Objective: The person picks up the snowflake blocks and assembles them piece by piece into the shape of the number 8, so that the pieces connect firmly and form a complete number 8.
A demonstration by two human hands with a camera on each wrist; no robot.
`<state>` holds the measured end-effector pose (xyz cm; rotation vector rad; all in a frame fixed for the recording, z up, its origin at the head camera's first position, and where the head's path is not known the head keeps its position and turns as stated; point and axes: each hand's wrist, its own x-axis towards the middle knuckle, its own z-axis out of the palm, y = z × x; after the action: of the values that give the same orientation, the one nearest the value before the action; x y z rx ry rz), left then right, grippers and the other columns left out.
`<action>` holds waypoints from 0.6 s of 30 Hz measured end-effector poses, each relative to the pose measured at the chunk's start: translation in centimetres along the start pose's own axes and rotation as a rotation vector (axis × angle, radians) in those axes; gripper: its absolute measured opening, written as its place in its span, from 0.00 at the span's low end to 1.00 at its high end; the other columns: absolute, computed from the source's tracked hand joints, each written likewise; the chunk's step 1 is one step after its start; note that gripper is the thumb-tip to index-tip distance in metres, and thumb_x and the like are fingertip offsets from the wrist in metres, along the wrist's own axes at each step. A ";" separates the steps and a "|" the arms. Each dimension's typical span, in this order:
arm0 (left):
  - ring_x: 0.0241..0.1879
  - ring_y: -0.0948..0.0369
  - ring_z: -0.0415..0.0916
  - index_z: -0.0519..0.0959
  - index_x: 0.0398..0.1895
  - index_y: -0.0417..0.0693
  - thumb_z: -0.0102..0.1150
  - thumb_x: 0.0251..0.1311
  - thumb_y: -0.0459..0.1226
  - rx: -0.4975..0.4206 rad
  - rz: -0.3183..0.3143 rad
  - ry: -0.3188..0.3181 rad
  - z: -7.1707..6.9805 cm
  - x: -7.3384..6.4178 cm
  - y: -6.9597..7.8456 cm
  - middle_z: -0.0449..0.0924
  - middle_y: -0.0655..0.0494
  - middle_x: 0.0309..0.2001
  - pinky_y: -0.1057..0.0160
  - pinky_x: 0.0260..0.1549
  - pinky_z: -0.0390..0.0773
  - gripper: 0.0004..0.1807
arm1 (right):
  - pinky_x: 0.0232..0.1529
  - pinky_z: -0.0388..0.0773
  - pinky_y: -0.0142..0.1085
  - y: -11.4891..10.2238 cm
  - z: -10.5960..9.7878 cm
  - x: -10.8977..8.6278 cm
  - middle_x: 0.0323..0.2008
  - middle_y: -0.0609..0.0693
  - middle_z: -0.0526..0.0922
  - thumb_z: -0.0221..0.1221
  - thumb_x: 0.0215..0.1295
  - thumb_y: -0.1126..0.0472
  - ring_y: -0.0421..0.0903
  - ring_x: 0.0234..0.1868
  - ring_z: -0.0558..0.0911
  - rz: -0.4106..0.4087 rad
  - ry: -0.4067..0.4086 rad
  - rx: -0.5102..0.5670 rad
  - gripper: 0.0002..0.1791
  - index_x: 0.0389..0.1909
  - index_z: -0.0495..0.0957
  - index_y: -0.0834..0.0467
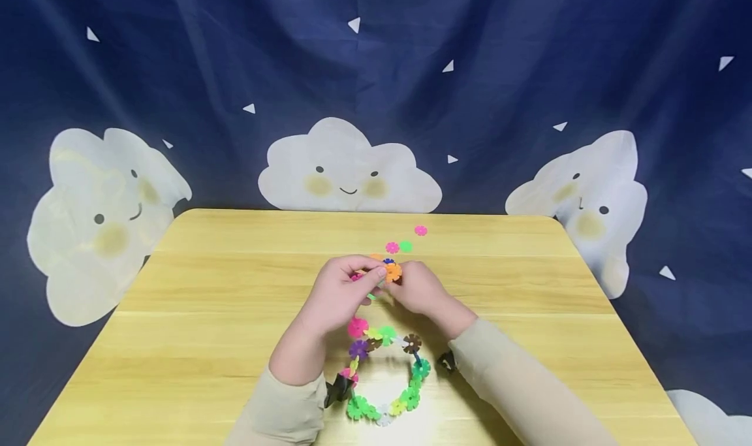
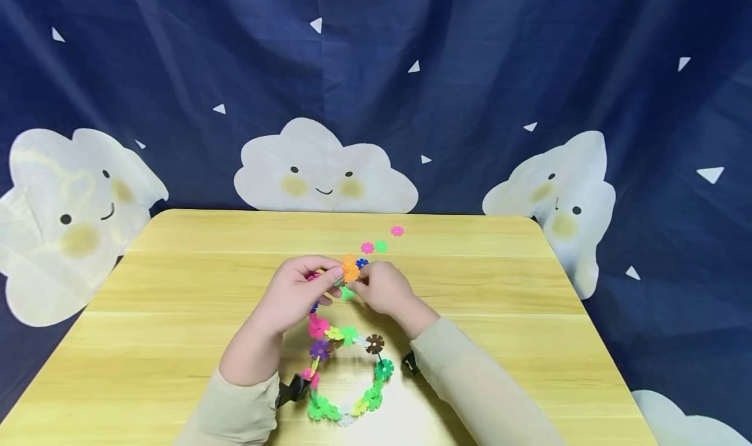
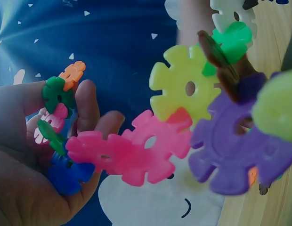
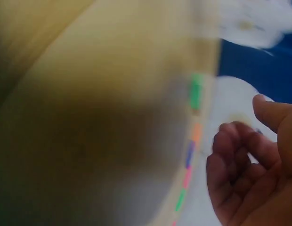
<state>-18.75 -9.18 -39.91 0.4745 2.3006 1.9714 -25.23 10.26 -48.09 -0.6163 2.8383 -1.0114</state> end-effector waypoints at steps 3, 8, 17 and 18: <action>0.31 0.58 0.86 0.87 0.44 0.31 0.61 0.74 0.30 -0.043 0.013 0.003 0.0 0.1 0.0 0.88 0.41 0.39 0.58 0.36 0.88 0.09 | 0.37 0.84 0.45 0.0 1.5 0.9 0.28 0.51 0.86 0.67 0.72 0.50 0.50 0.32 0.86 -0.016 -0.059 -0.215 0.11 0.42 0.86 0.53; 0.28 0.59 0.85 0.87 0.43 0.30 0.62 0.73 0.28 -0.059 0.027 0.031 0.1 0.2 0.0 0.88 0.42 0.38 0.62 0.33 0.87 0.08 | 0.38 0.85 0.46 -0.3 2.4 1.4 0.32 0.51 0.86 0.70 0.69 0.52 0.51 0.35 0.87 -0.011 -0.083 -0.328 0.12 0.46 0.83 0.54; 0.30 0.55 0.86 0.88 0.40 0.35 0.64 0.73 0.31 0.020 0.009 0.070 0.1 0.3 -0.2 0.88 0.45 0.37 0.62 0.30 0.85 0.07 | 0.34 0.77 0.36 1.0 -0.1 -0.8 0.22 0.41 0.75 0.75 0.57 0.69 0.39 0.25 0.73 0.012 -0.134 -0.032 0.12 0.24 0.80 0.56; 0.30 0.55 0.86 0.88 0.40 0.35 0.64 0.73 0.31 0.022 0.007 0.073 0.1 0.3 -0.2 0.88 0.46 0.37 0.62 0.30 0.86 0.07 | 0.34 0.77 0.35 1.1 -0.6 -1.3 0.22 0.41 0.77 0.74 0.58 0.69 0.39 0.26 0.74 0.009 -0.104 -0.010 0.11 0.25 0.81 0.56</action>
<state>-19.06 -9.06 -40.10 0.4201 2.3685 2.0011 -24.57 11.90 -48.37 -0.6372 2.7553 -0.9362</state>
